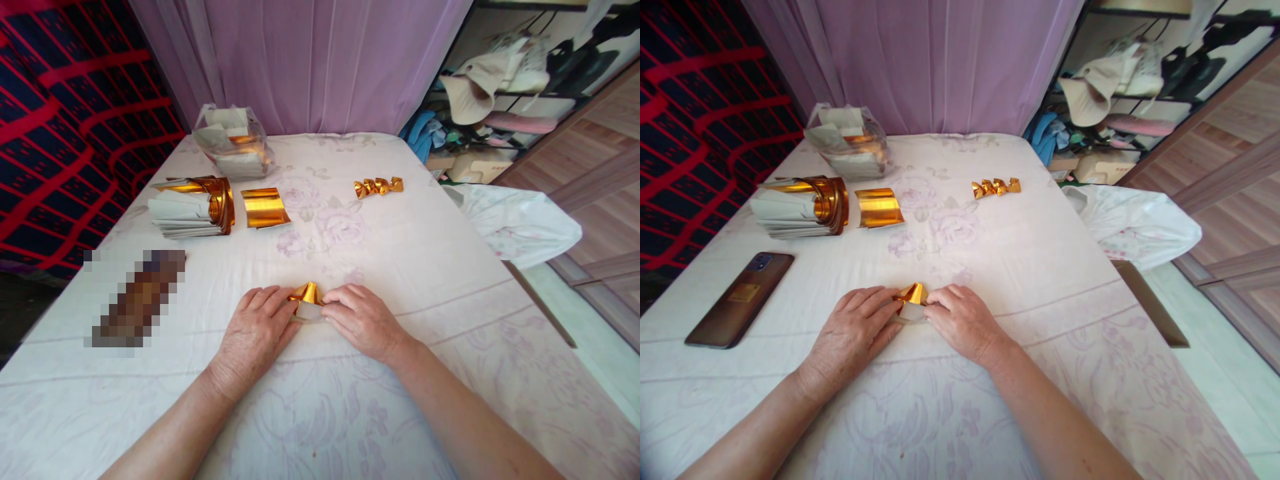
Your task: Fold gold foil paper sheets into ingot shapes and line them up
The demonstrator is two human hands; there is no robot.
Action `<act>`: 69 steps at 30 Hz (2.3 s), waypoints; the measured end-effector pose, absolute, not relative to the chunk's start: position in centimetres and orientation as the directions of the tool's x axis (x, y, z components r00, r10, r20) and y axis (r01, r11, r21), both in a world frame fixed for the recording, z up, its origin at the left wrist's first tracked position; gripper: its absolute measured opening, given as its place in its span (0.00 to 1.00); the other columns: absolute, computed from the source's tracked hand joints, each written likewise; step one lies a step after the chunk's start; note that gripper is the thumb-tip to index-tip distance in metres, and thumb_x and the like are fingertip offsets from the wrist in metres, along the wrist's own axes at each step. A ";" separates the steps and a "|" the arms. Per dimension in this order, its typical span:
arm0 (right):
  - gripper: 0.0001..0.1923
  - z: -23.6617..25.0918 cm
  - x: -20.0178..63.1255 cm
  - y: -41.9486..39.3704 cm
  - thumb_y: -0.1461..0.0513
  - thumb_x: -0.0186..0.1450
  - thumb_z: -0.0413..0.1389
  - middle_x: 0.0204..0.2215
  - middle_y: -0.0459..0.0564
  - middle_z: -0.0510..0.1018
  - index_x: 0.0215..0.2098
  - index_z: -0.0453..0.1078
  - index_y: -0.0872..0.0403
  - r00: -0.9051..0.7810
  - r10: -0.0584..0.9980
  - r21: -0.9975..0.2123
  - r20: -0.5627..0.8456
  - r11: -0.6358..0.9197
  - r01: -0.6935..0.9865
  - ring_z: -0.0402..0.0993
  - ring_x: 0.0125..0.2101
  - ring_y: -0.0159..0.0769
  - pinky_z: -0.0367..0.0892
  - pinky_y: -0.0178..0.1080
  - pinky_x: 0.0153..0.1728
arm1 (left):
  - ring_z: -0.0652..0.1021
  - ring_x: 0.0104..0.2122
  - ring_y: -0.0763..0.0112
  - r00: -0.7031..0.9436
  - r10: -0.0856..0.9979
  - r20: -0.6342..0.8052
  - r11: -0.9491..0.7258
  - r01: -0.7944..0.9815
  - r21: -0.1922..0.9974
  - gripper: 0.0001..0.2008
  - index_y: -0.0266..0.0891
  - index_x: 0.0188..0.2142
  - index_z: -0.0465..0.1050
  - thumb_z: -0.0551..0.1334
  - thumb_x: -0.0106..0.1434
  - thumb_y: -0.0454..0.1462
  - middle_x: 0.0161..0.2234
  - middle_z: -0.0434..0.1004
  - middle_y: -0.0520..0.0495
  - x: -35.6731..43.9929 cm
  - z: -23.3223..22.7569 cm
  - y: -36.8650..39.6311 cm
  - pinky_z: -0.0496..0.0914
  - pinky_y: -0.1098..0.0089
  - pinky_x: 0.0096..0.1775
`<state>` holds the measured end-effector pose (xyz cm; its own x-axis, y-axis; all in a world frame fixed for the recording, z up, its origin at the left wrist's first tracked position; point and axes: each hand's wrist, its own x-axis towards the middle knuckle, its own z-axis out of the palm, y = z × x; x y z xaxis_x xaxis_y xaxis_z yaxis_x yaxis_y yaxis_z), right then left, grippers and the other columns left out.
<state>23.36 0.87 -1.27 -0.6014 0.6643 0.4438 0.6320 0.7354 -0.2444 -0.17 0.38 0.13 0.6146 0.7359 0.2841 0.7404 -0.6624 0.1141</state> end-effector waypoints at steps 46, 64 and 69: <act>0.07 -2.1 21.8 0.3 0.69 0.59 0.59 0.34 0.47 0.77 0.33 0.69 0.51 -0.448 0.822 -0.538 0.351 0.569 0.622 0.73 0.36 0.38 0.66 0.41 0.39 | 0.74 0.45 0.59 0.459 0.865 0.201 -0.501 0.772 0.391 0.06 0.41 0.34 0.76 0.60 0.66 0.37 0.48 0.78 0.46 1.9 -0.5 -0.2 0.67 0.54 0.48; 0.08 -2.3 21.2 0.4 0.71 0.58 0.57 0.31 0.47 0.76 0.30 0.70 0.52 -0.405 0.842 -0.531 0.356 0.539 0.654 0.71 0.34 0.37 0.64 0.39 0.37 | 0.74 0.46 0.59 0.425 0.884 0.193 -0.466 0.781 0.415 0.03 0.42 0.34 0.74 0.62 0.64 0.37 0.46 0.78 0.48 2.0 -0.8 0.0 0.65 0.56 0.48; 0.08 -2.3 21.1 0.5 0.71 0.57 0.58 0.31 0.47 0.76 0.30 0.69 0.52 -0.390 0.862 -0.548 0.322 0.506 0.666 0.72 0.34 0.37 0.64 0.39 0.37 | 0.75 0.45 0.59 0.418 0.887 0.195 -0.460 0.780 0.424 0.02 0.42 0.34 0.73 0.63 0.64 0.37 0.45 0.79 0.48 2.0 -0.9 0.0 0.64 0.56 0.48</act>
<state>21.06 0.46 -2.26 -0.3904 0.8623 0.3225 0.6656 0.5063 -0.5482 2.01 0.02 -0.90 0.4177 0.8875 0.1946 0.7799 -0.4601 0.4244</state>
